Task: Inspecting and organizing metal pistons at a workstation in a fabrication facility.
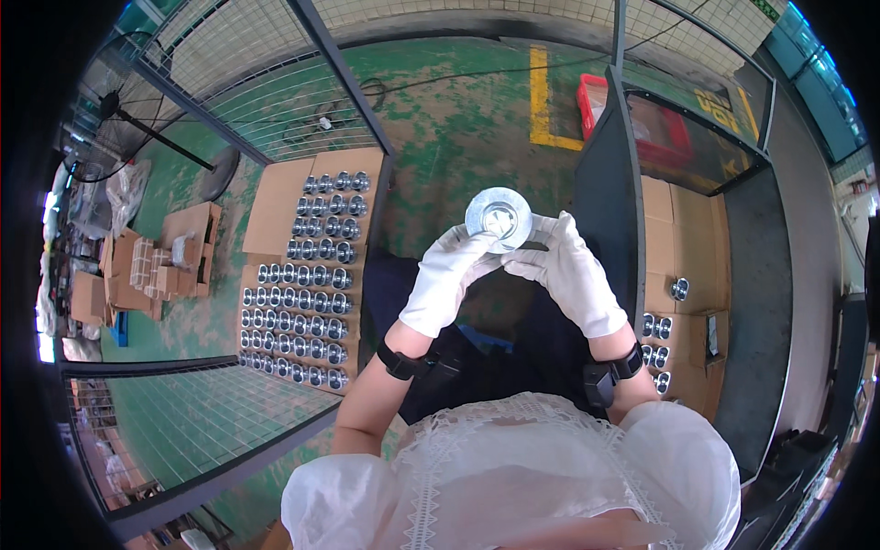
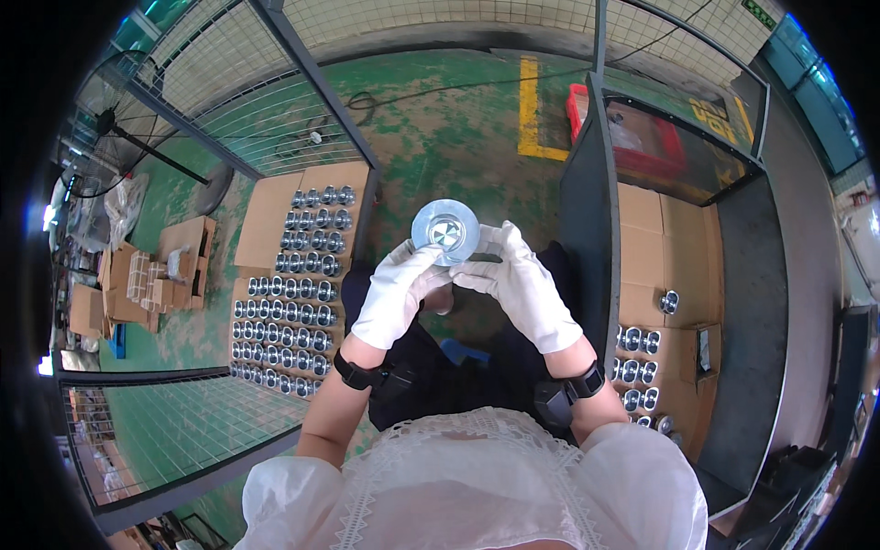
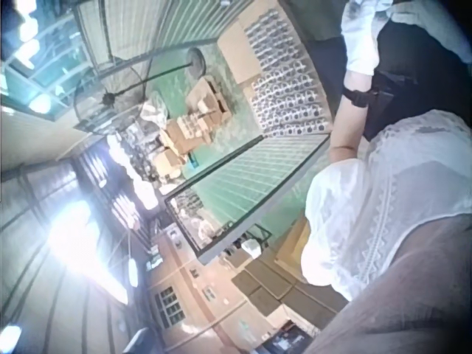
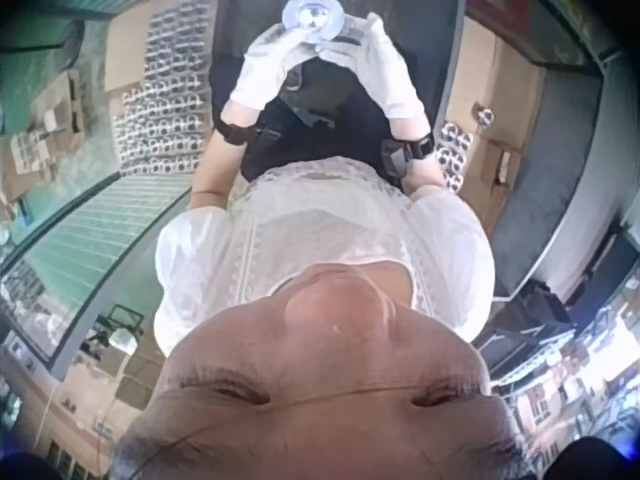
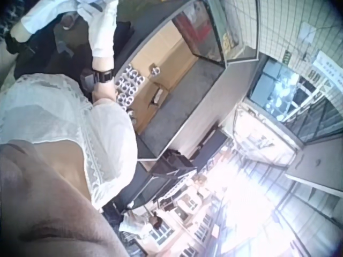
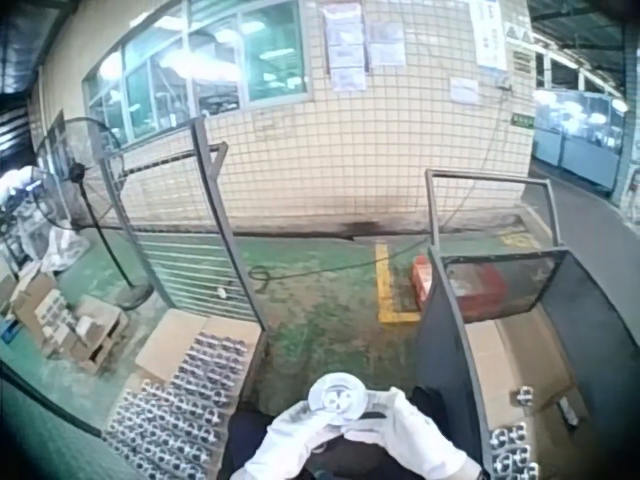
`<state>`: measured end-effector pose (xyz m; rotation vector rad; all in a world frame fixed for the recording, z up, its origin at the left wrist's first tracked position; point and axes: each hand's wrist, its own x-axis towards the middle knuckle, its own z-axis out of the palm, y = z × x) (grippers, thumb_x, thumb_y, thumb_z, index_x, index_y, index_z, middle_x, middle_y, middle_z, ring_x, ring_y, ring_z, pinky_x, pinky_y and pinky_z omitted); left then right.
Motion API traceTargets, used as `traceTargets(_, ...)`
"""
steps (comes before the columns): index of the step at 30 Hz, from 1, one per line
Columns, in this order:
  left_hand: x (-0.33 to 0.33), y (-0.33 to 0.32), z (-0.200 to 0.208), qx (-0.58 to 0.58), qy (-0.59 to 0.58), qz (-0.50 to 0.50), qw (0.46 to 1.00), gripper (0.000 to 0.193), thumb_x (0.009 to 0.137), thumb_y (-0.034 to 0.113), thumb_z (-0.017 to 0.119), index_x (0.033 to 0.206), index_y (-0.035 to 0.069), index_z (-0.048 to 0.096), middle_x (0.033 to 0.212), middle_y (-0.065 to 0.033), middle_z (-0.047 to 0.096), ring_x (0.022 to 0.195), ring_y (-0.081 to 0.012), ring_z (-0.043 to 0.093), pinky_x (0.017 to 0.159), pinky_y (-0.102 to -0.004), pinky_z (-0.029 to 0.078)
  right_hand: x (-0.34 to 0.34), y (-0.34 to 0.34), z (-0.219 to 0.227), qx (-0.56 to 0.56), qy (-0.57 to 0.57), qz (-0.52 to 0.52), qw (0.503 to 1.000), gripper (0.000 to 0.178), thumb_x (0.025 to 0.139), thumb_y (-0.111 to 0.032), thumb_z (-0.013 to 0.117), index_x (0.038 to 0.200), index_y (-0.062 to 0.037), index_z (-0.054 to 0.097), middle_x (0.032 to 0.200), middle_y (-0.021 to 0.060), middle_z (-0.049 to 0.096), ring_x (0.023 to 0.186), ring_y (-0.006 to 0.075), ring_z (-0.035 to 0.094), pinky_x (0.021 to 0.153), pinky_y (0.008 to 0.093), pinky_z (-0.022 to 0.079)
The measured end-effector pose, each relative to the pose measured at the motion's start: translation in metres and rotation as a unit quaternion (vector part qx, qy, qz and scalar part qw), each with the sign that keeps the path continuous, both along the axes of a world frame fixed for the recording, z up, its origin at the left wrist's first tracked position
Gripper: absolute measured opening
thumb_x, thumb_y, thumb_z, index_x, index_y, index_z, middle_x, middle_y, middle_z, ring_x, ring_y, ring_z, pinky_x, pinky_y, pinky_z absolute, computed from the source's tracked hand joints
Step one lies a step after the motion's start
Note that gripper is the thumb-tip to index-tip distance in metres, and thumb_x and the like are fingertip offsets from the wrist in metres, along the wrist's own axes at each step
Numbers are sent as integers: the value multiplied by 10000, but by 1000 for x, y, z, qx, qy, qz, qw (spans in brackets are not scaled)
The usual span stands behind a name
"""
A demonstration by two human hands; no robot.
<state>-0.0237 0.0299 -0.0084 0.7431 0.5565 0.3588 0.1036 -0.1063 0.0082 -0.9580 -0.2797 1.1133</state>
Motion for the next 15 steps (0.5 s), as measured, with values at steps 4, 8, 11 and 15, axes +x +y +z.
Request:
traceTargets(4, 2, 2, -4, 27, -3, -10, 1000, 280, 918, 62, 623, 1175, -10, 539, 1100, -117, 635, 990, -221, 664, 895, -340, 555, 1, -3, -1, 6, -11, -2, 1000, 637, 1044, -482, 254, 1338, 65, 397, 1208, 213, 530, 1011, 296, 620, 932, 401, 518)
traceTargets(8, 3, 4, -4, 41, -2, -2, 999, 265, 905, 53, 641, 1149, -3, 553, 1101, -104, 635, 1002, -210, 655, 898, -333, 552, 3, -7, -10, 8, -16, -3, 1000, 632, 1045, -480, 256, 1315, 66, 426, 1172, 203, 550, 1002, 286, 624, 926, 398, 521)
traceTargets(11, 5, 7, 1, 44, -18, 16, 999, 247, 892, 28, 644, 1123, 11, 561, 1078, -82, 635, 994, -188, 646, 891, -308, 541, 6, -10, -19, -15, -63, 25, 998, 575, 1044, -449, 320, 1304, 45, 458, 1193, 177, 560, 1030, 270, 621, 926, 389, 519)
traceTargets(15, 4, 17, 12, 207, 53, -4, 977, 193, 886, 48, 631, 1073, 27, 587, 995, -37, 623, 899, -103, 611, 804, -228, 486, 7, -9, -27, -102, -202, 3, 974, 517, 1037, -400, 397, 1342, 14, 457, 1265, 148, 555, 1110, 247, 601, 963, 366, 494)
